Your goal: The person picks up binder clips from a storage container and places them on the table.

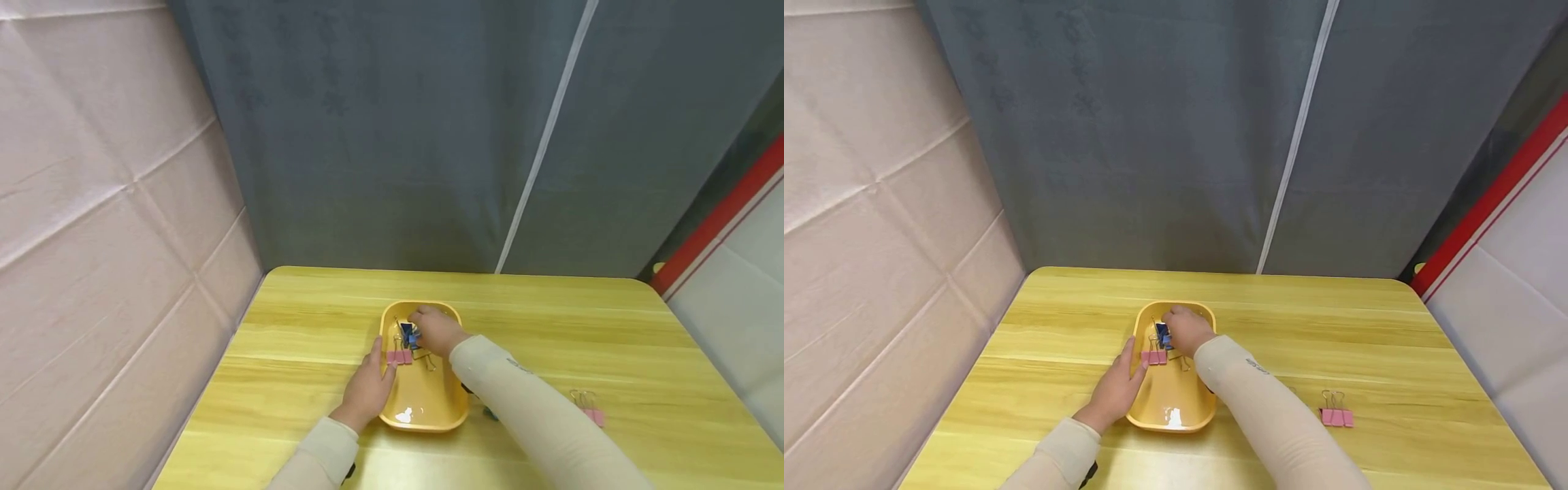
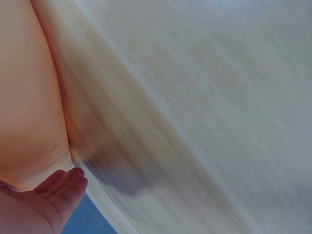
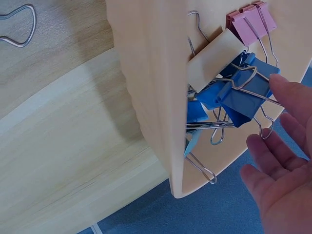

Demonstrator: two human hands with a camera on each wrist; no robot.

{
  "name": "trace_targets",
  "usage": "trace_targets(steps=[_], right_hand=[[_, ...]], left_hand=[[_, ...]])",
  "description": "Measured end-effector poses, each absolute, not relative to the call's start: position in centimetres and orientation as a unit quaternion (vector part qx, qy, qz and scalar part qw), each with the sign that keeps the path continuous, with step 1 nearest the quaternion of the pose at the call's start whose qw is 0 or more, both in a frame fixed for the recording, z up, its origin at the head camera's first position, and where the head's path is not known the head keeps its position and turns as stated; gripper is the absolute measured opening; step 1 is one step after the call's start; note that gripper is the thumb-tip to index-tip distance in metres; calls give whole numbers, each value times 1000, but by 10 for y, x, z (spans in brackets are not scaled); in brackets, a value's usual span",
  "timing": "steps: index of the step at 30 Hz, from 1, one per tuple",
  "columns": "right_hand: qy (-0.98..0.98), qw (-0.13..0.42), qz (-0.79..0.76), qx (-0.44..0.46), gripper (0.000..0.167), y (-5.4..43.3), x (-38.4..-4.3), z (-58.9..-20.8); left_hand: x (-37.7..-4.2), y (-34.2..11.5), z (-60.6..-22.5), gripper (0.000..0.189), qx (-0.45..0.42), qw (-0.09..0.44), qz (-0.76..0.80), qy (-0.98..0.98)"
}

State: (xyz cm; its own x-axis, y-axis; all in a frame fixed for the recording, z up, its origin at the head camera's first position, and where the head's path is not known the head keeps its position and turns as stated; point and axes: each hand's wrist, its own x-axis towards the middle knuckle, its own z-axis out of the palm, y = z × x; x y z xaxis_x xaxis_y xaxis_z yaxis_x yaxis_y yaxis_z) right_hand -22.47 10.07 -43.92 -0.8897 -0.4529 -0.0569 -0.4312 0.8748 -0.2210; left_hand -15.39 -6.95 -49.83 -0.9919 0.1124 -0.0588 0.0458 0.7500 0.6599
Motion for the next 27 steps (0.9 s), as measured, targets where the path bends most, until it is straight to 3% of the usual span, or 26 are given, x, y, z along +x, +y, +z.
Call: trace_targets(steps=[27], right_hand=[[956,23,-146,-252,40,110,-218,-422]], left_hand=[[-153,-71,-496,65,50,50,353,933]])
